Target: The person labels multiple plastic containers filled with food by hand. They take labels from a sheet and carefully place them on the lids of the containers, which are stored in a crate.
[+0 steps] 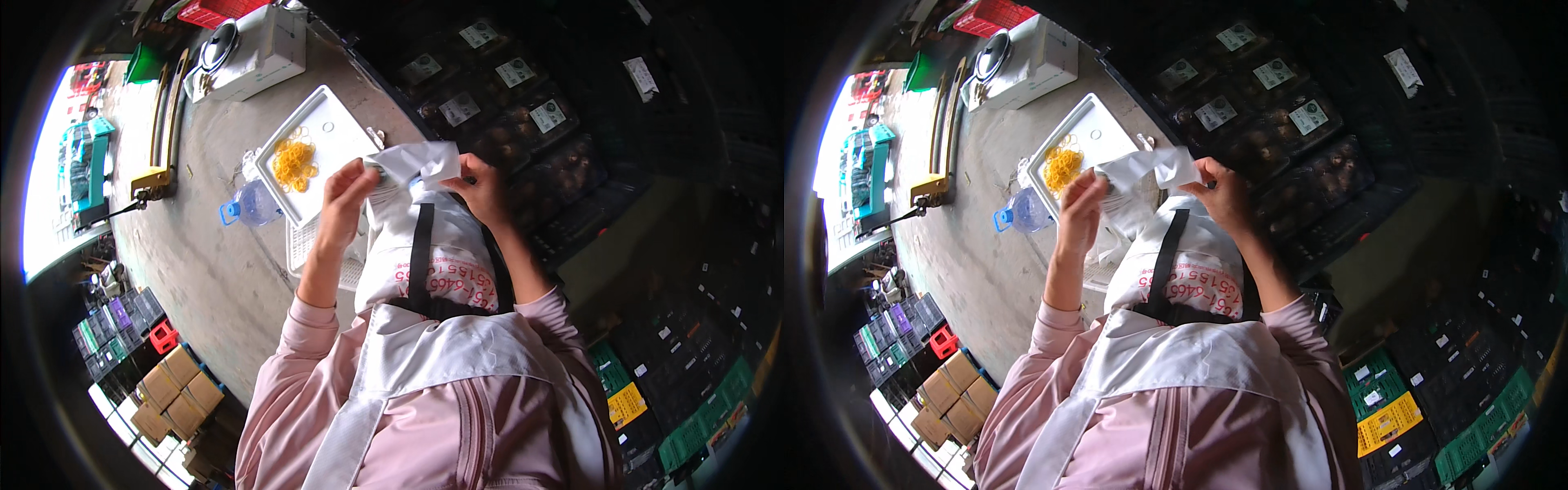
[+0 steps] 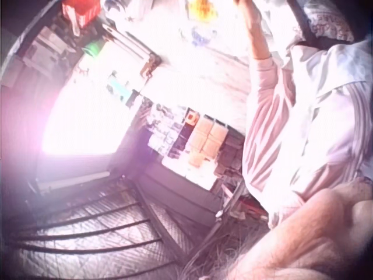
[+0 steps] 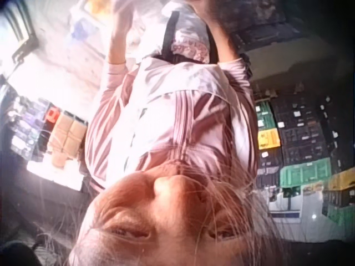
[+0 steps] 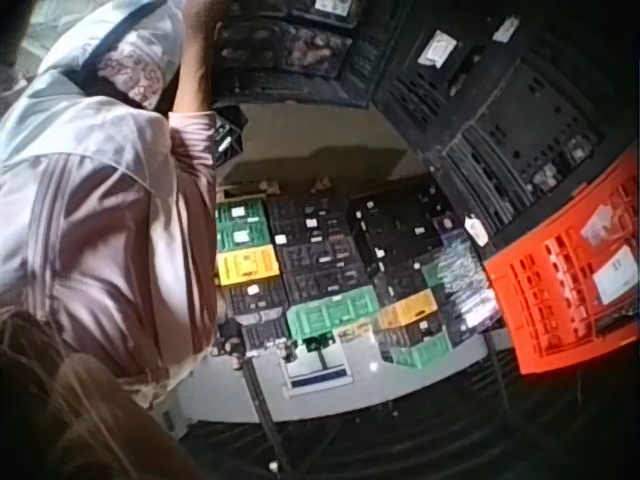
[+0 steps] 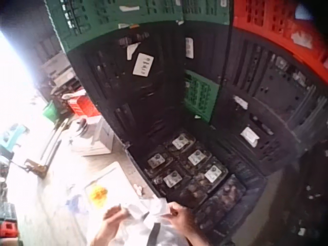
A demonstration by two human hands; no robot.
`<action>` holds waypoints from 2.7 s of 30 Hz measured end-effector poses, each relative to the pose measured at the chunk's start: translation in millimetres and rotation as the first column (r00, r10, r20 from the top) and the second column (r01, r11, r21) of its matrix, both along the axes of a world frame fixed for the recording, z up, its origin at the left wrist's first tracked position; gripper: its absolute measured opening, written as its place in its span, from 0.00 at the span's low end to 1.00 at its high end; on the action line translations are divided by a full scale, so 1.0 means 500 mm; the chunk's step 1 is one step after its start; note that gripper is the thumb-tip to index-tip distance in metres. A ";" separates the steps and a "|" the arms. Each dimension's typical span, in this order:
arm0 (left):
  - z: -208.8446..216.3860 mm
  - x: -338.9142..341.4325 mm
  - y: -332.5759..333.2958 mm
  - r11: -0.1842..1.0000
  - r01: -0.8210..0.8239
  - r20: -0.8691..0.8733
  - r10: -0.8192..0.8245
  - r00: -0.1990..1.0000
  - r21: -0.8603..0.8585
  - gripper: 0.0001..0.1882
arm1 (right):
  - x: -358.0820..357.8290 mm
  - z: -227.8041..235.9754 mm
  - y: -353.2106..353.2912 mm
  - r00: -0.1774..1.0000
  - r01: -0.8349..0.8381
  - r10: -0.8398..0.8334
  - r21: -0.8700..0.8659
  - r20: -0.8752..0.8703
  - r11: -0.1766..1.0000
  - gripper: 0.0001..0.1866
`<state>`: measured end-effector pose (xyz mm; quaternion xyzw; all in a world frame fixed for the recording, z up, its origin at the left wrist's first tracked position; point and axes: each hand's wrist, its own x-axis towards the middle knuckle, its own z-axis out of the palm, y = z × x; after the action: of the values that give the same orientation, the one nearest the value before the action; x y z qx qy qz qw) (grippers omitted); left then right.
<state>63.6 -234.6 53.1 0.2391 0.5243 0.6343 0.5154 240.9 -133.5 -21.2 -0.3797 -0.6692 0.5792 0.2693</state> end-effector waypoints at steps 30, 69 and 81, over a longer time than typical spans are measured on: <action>-0.041 0.095 0.110 0.657 0.615 -0.206 -0.738 0.643 -0.436 0.11 | 0.070 0.089 0.006 0.978 0.085 -0.174 0.544 0.114 0.835 0.11; -0.087 0.095 0.194 0.751 0.548 0.394 -0.409 0.823 -0.367 0.20 | 0.040 0.044 0.037 0.941 0.116 -0.285 0.614 0.184 0.781 0.11; -0.042 0.098 0.196 0.758 0.551 0.062 -0.568 0.821 -0.348 0.20 | 0.031 0.034 0.045 0.961 0.147 -0.264 0.653 0.085 0.743 0.09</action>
<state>112.6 -136.4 32.2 0.3038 0.5452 0.3418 0.7026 256.6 -111.2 -4.3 -0.3850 -0.8008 0.2481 0.3860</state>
